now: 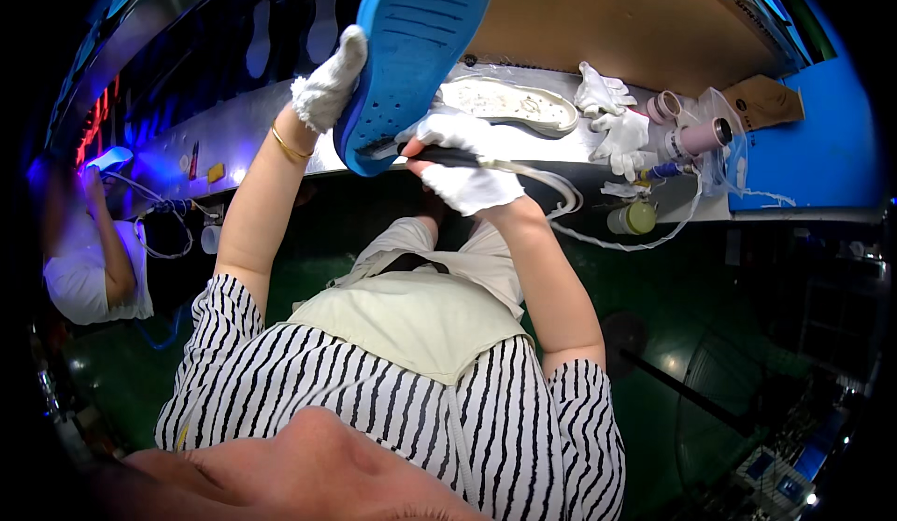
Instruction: The person applies adhesive to the inner surfaces of blue shoe soles using a brush tool, placing each sole back onto the conveyor belt when finished.
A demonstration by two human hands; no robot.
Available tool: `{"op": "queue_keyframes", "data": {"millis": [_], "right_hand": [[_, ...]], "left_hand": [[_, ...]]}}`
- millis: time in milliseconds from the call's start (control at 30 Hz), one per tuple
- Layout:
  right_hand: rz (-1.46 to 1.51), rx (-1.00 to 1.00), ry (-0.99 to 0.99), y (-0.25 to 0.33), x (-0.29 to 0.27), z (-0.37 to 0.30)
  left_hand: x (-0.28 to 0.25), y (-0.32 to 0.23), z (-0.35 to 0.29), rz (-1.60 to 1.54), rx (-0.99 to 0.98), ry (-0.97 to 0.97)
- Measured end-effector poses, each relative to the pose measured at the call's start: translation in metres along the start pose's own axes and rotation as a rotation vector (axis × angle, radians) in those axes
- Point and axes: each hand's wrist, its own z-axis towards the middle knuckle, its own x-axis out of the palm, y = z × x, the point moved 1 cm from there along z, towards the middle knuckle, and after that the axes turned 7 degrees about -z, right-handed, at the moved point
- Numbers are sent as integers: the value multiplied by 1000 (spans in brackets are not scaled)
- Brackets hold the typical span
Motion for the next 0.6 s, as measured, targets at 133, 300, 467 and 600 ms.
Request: {"op": "queue_keyframes", "data": {"millis": [133, 300, 467, 600], "right_hand": [[-5, 121, 113, 1, 2, 0], [103, 129, 52, 1, -11, 6], [-146, -79, 39, -2, -5, 6], [-81, -68, 60, 0, -22, 12]], "left_hand": [[-7, 3, 7, 33, -138, -89], [1, 0, 12, -17, -247, -162], [-3, -6, 12, -42, -303, -220], [-5, -3, 13, -53, -328, -221]]}}
